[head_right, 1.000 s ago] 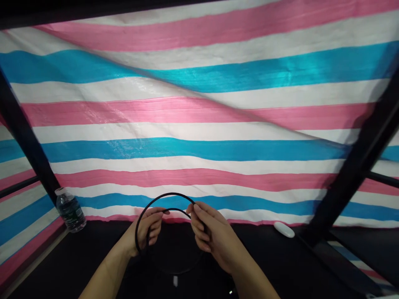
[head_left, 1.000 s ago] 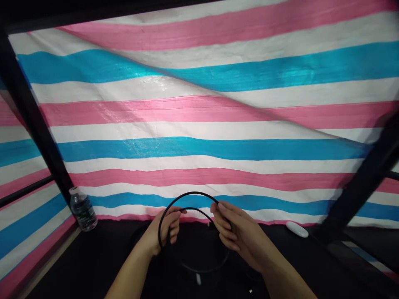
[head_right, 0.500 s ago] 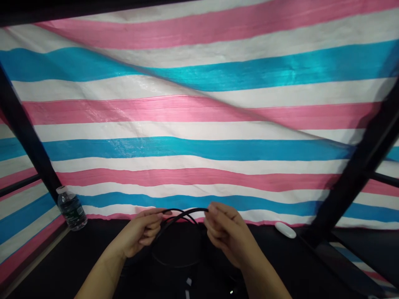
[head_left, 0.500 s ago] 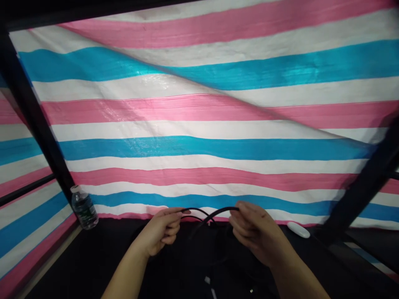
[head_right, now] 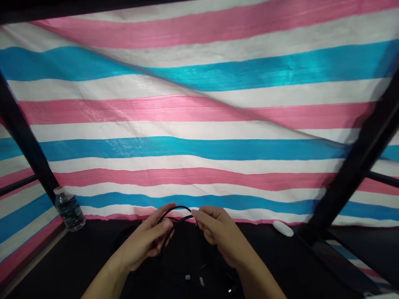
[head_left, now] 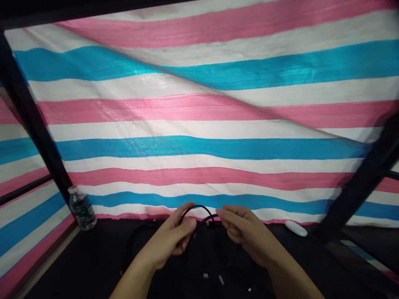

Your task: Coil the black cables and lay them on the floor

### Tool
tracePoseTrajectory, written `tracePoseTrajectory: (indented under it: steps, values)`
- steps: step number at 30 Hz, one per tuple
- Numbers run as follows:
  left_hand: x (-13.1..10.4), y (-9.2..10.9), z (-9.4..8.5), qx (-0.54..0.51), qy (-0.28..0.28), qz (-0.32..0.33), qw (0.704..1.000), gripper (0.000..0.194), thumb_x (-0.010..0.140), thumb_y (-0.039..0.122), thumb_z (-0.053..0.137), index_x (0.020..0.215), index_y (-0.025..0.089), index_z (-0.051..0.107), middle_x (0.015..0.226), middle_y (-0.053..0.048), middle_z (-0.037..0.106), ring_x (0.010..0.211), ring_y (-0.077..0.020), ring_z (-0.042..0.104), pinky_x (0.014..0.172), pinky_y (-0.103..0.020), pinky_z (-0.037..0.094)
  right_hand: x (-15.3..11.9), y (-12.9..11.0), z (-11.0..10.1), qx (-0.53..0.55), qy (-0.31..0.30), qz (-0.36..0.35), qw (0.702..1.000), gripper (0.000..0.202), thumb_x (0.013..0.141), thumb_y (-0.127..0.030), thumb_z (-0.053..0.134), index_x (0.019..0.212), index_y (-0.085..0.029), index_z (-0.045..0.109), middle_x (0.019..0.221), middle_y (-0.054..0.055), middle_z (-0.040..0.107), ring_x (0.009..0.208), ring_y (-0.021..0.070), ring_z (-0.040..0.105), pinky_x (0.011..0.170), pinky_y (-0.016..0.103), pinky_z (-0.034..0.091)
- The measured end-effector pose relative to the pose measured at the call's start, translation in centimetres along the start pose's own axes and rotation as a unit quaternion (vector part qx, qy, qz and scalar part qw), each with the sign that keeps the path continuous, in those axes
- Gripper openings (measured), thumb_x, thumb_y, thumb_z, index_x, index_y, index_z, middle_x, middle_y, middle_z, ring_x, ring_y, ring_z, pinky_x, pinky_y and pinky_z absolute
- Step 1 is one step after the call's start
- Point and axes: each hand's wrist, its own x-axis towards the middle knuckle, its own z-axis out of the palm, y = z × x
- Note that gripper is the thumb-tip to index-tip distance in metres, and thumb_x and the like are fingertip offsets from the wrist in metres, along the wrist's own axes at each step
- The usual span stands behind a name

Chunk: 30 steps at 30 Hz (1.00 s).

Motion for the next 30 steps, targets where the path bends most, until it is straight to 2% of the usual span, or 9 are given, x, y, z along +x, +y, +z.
tracePoseTrajectory:
  steps: [5, 8, 10, 12, 14, 17, 22, 26, 30]
  values:
    - [-0.3, 0.4, 0.2, 0.071, -0.028, 0.005, 0.997, 0.043, 0.081, 0.058, 0.071, 0.080, 0.016, 0.064, 0.056, 0.006, 0.047, 0.043, -0.0042, 0.028, 0.042, -0.022, 0.011, -0.4, -0.1, 1.9, -0.109, 0.117, -0.112, 0.981, 0.040, 0.084, -0.058, 0.072, 0.078, -0.020, 0.064, 0.061, -0.004, 0.044, 0.054, 0.0118, 0.038, 0.050, 0.026, 0.029]
    - [-0.1, 0.5, -0.1, -0.018, 0.029, 0.033, 0.999, 0.044, 0.079, 0.057, 0.074, 0.075, 0.018, 0.055, 0.055, 0.008, 0.040, 0.044, -0.0037, 0.023, 0.042, -0.020, 0.010, -1.6, -0.6, 2.8, -0.271, 0.206, -0.319, 0.884, 0.016, 0.090, -0.040, 0.070, 0.091, -0.024, 0.066, 0.088, 0.006, 0.061, 0.085, 0.0233, 0.056, 0.072, 0.035, 0.044]
    - [0.0, 0.6, -0.4, -0.084, 0.050, 0.056, 0.994, 0.045, 0.078, 0.055, 0.077, 0.074, 0.019, 0.052, 0.057, 0.009, 0.037, 0.046, -0.0031, 0.019, 0.041, -0.018, 0.010, -2.6, -0.6, 3.3, -0.383, 0.079, -0.369, 0.843, 0.013, 0.092, -0.036, 0.068, 0.087, -0.025, 0.065, 0.085, 0.005, 0.063, 0.082, 0.0227, 0.057, 0.070, 0.034, 0.044]
    - [0.1, 0.7, -0.7, -0.132, 0.060, 0.074, 0.987, 0.045, 0.077, 0.053, 0.079, 0.075, 0.018, 0.051, 0.060, 0.009, 0.036, 0.047, -0.0027, 0.017, 0.040, -0.015, 0.011, -3.5, 0.0, 4.0, -0.490, -0.081, -0.315, 0.809, 0.021, 0.085, -0.042, 0.077, 0.085, -0.023, 0.067, 0.078, 0.003, 0.064, 0.071, 0.0204, 0.056, 0.062, 0.032, 0.042]
    - [0.1, 0.9, -0.9, -0.163, 0.074, 0.086, 0.980, 0.045, 0.075, 0.052, 0.082, 0.078, 0.018, 0.053, 0.062, 0.009, 0.036, 0.047, -0.0023, 0.017, 0.038, -0.013, 0.011, -3.8, 0.8, 4.8, -0.581, -0.139, -0.250, 0.762, 0.032, 0.074, -0.044, 0.087, 0.089, -0.020, 0.071, 0.084, 0.004, 0.067, 0.073, 0.0215, 0.059, 0.063, 0.032, 0.042]
    - [-0.1, 1.3, -1.1, -0.192, 0.086, 0.093, 0.973, 0.046, 0.072, 0.050, 0.085, 0.081, 0.018, 0.054, 0.062, 0.010, 0.034, 0.047, -0.0019, 0.018, 0.037, -0.010, 0.014, -3.6, 1.5, 5.6, -0.644, -0.165, -0.223, 0.713, 0.013, 0.081, -0.029, 0.081, 0.083, -0.020, 0.072, 0.091, 0.005, 0.069, 0.083, 0.0223, 0.061, 0.071, 0.032, 0.044]
    - [-0.3, 2.0, -2.1, -0.172, 0.085, 0.102, 0.976, 0.042, 0.078, 0.051, 0.079, 0.095, 0.018, 0.058, 0.062, 0.009, 0.037, 0.048, -0.0044, 0.028, 0.033, -0.010, 0.015, -3.4, 1.0, 4.6, -0.617, -0.156, -0.257, 0.727, 0.012, 0.089, -0.014, 0.066, 0.095, -0.022, 0.073, 0.087, 0.002, 0.070, 0.071, 0.0178, 0.061, 0.060, 0.029, 0.040]
    - [-0.1, 2.0, -3.6, -0.112, 0.116, 0.071, 0.984, 0.044, 0.082, 0.052, 0.072, 0.110, 0.021, 0.056, 0.066, 0.006, 0.050, 0.052, -0.0087, 0.046, 0.034, -0.013, 0.022, -4.2, 0.9, 3.1, -0.616, -0.128, -0.340, 0.699, 0.033, 0.092, -0.010, 0.060, 0.117, -0.029, 0.070, 0.090, 0.002, 0.070, 0.076, 0.0200, 0.061, 0.067, 0.032, 0.041]
    - [0.2, 1.4, -4.6, -0.060, 0.111, 0.008, 0.992, 0.055, 0.084, 0.055, 0.068, 0.125, 0.023, 0.050, 0.073, 0.004, 0.062, 0.053, -0.0112, 0.055, 0.035, -0.015, 0.025, -4.4, 1.3, 2.9, -0.623, -0.145, -0.344, 0.687, 0.026, 0.088, -0.012, 0.065, 0.101, -0.032, 0.076, 0.083, 0.002, 0.064, 0.074, 0.0198, 0.052, 0.068, 0.034, 0.034]
